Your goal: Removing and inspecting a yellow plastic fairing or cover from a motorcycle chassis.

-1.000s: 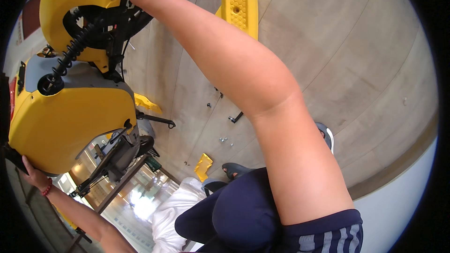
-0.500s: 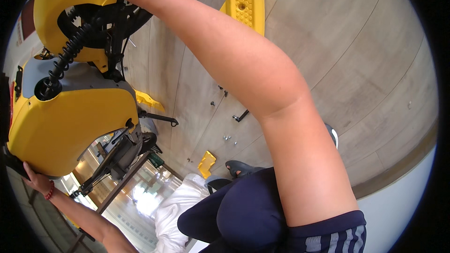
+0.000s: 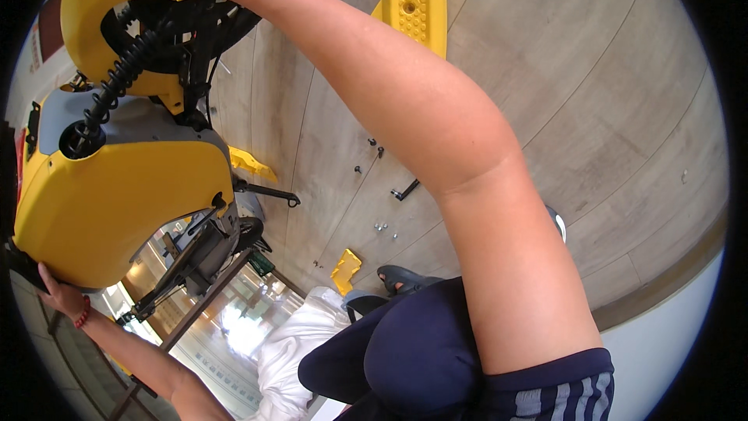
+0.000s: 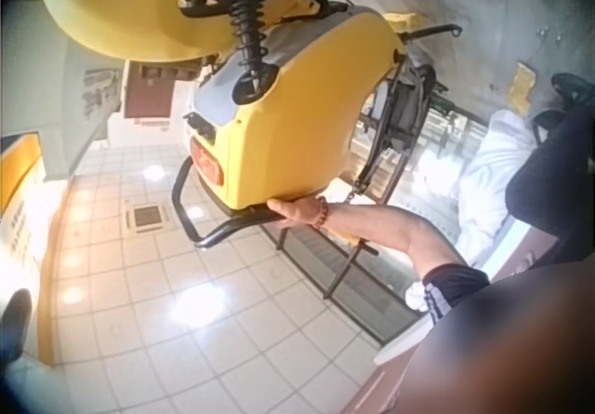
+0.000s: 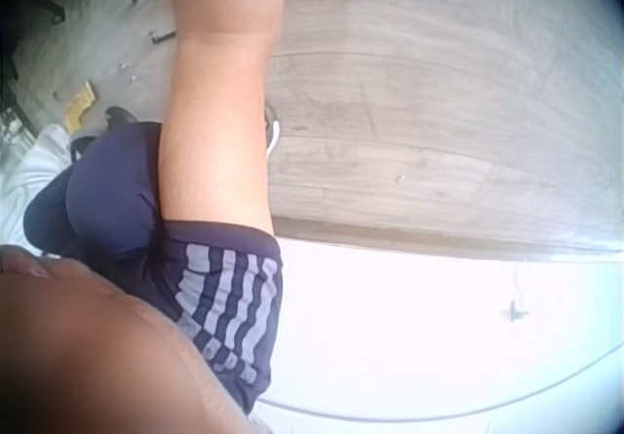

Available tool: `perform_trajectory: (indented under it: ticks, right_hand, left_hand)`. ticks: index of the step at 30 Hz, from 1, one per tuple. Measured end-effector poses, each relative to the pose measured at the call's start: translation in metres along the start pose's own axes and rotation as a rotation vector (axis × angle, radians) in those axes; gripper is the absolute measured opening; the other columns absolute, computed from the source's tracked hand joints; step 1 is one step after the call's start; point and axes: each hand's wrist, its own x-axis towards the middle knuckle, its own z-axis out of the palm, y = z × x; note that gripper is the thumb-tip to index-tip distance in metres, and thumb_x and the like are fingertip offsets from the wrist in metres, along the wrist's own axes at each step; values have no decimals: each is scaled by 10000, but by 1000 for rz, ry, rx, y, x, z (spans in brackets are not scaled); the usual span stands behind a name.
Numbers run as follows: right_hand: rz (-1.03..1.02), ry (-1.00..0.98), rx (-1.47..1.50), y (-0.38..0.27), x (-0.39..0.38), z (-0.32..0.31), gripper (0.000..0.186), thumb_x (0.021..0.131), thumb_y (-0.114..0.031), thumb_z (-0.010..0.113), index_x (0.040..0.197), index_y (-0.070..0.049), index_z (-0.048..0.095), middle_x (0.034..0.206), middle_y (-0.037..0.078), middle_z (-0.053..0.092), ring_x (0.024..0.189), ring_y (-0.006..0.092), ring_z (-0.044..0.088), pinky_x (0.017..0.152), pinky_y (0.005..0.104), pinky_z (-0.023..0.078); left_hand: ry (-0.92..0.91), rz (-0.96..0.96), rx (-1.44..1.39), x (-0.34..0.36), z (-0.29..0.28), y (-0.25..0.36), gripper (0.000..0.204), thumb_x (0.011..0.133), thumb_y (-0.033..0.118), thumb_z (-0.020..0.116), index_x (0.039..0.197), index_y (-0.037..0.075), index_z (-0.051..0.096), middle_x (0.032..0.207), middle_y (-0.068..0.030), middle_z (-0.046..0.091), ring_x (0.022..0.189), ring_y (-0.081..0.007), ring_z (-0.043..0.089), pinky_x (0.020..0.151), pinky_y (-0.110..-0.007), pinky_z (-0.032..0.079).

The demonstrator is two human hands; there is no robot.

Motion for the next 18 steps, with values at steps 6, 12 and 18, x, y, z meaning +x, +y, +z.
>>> perform_trajectory:
  ticks: [6, 12, 18]
  right_hand:
    - [-27, 34, -65, -2, 0, 1, 173, 838, -129, 606, 811, 41, 626, 702, 135, 645, 632, 202, 606, 592, 329, 463]
    - [-8, -2, -48, -3, 0, -2, 179, 843, -138, 613, 807, 38, 627, 681, 117, 633, 620, 188, 593, 586, 326, 458]
    - [-42, -35, -85, 1, 3, -8, 185, 846, -151, 633, 805, 29, 631, 652, 69, 611, 575, 137, 546, 535, 301, 425]
  left_hand:
    - [11, -165, -121, -8, 5, -7, 380, 883, 27, 611, 1252, 73, 534, 1226, -224, 552, 1106, -338, 564, 920, -387, 465]
    - [-8, -29, 83, 1, -4, 5, 366, 862, 53, 641, 1218, 60, 556, 1213, -236, 554, 1058, -359, 586, 889, -411, 476]
    - [17, 29, 158, 3, 1, 0, 466, 832, -81, 564, 1258, 106, 565, 1177, -215, 565, 1052, -359, 574, 915, -401, 456]
